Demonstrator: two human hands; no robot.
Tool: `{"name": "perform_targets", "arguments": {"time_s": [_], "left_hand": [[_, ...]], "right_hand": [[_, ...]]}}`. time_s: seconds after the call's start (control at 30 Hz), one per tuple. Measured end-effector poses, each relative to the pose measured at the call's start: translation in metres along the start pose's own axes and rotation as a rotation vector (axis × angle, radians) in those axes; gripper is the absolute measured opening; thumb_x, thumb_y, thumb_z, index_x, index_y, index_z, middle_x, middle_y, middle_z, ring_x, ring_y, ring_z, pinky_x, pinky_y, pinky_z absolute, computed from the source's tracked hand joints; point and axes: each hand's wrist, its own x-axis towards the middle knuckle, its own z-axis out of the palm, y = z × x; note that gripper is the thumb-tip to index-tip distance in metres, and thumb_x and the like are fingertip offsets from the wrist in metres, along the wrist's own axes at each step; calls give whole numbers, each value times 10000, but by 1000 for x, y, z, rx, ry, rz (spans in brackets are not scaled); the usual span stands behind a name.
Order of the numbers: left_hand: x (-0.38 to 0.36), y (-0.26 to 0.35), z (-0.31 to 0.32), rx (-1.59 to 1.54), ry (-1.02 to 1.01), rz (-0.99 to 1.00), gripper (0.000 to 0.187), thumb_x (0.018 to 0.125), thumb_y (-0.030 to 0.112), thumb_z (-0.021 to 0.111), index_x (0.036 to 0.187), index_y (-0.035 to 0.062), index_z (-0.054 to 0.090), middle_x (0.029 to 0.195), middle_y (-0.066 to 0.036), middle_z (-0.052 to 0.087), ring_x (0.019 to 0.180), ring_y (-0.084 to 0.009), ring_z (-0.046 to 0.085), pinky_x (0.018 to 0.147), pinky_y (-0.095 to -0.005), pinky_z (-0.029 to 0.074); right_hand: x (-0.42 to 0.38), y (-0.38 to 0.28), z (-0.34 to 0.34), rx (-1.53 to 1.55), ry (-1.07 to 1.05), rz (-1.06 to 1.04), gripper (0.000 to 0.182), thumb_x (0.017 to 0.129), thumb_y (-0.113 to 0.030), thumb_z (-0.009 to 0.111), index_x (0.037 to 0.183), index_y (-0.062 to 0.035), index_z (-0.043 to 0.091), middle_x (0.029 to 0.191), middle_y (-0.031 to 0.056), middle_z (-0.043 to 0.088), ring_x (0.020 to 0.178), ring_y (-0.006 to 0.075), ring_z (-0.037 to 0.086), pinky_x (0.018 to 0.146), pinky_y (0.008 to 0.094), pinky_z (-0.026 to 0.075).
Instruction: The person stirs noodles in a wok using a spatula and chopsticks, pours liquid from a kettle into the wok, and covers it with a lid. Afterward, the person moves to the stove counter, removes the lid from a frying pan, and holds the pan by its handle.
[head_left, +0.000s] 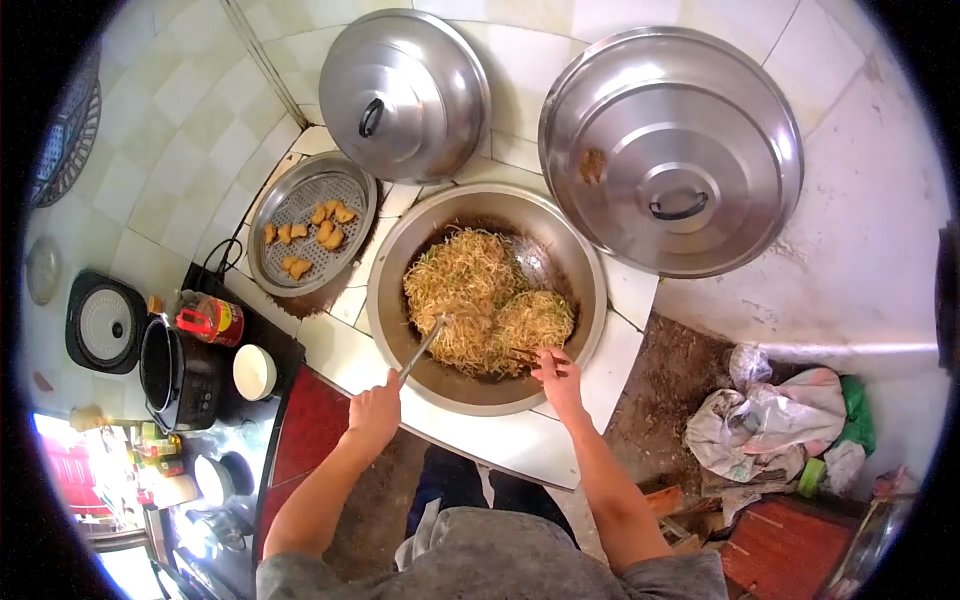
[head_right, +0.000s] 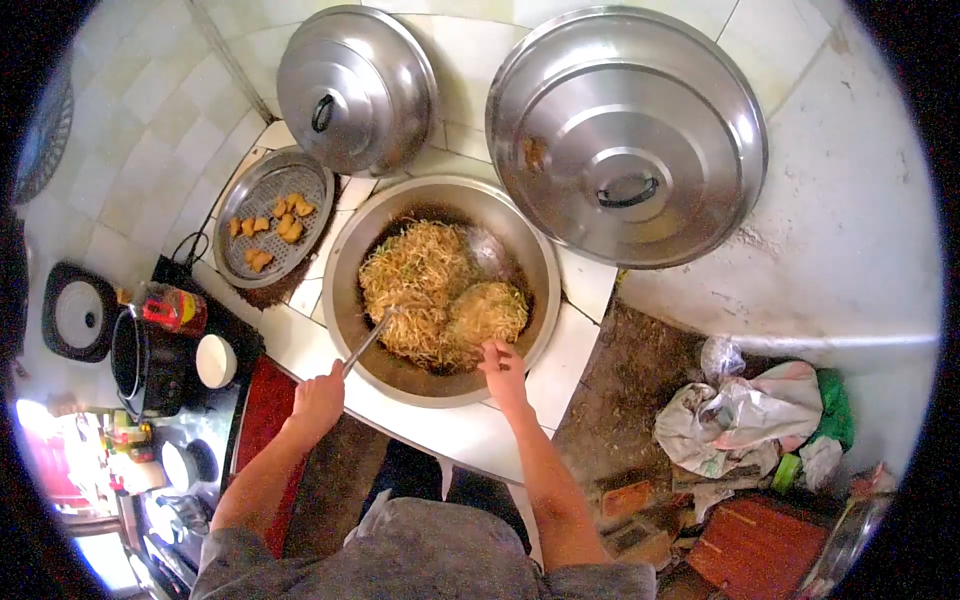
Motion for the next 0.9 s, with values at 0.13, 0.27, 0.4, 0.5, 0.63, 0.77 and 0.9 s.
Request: {"name": "perform_targets", "arguments": {"time_s": [0.13, 0.27, 0.4, 0.5, 0.63, 0.77, 0.9], "left_hand": [[4, -13, 9, -119, 9, 10, 275, 894, 180, 477, 1136, 71, 402, 778, -230, 631, 750, -428, 627, 649, -528, 495], [0, -25, -3, -179, 33, -15, 286, 896, 186, 480, 1140, 62, 398, 788, -248, 623, 754, -433, 623, 654, -531, 495], [2, -41, 12, -306, 13, -93, 267, 884, 192, 466, 1091, 36, 405, 817, -274, 615, 793, -457, 605, 701, -532, 483], [29, -59, 60, -598, -118, -142, 286, 871, 208, 458, 1062, 4, 393, 784, -281, 594, 645, -423, 599, 576, -491, 486], [29, -62, 43, -1083, -438, -224, 282, 865, 196, 444, 1077, 19, 386, 595, -86, 447, 402, -171, 448, 329, -317, 346], [5, -80, 20, -1221, -499, -226, 299, 868, 181, 453, 1130, 50, 397, 587, -29, 388, 378, -126, 344, 321, -292, 307], [-24, -84, -24, -1190, -480, -175, 302, 873, 181, 468, 1148, 72, 409, 585, -26, 384, 382, -121, 342, 330, -292, 309]], "right_hand": [[-3, -4, 3, 152, -67, 128, 369, 949, -280, 499, 1140, 32, 553, 1025, 136, 636, 733, 195, 667, 693, 292, 547], [10, 11, 29, 338, -23, 167, 411, 941, -333, 502, 1140, 22, 556, 1031, 154, 626, 715, 195, 670, 668, 296, 559], [27, 33, 64, 386, 3, 220, 390, 916, -351, 547, 1077, 3, 568, 933, 104, 597, 713, 227, 664, 628, 317, 553], [42, 60, 93, 380, 65, 287, 346, 919, -326, 541, 1012, 5, 584, 898, 111, 601, 731, 231, 663, 641, 327, 554], [52, 80, 120, 506, 176, 423, 404, 932, -351, 495, 992, 39, 583, 874, 151, 607, 701, 250, 654, 659, 357, 562], [37, 75, 105, 594, 141, 376, 427, 931, -373, 494, 1014, 39, 564, 868, 155, 615, 746, 272, 649, 687, 390, 553], [18, 41, 87, 651, 86, 271, 410, 920, -379, 522, 1019, 17, 568, 874, 145, 620, 783, 269, 648, 724, 403, 538]]}}
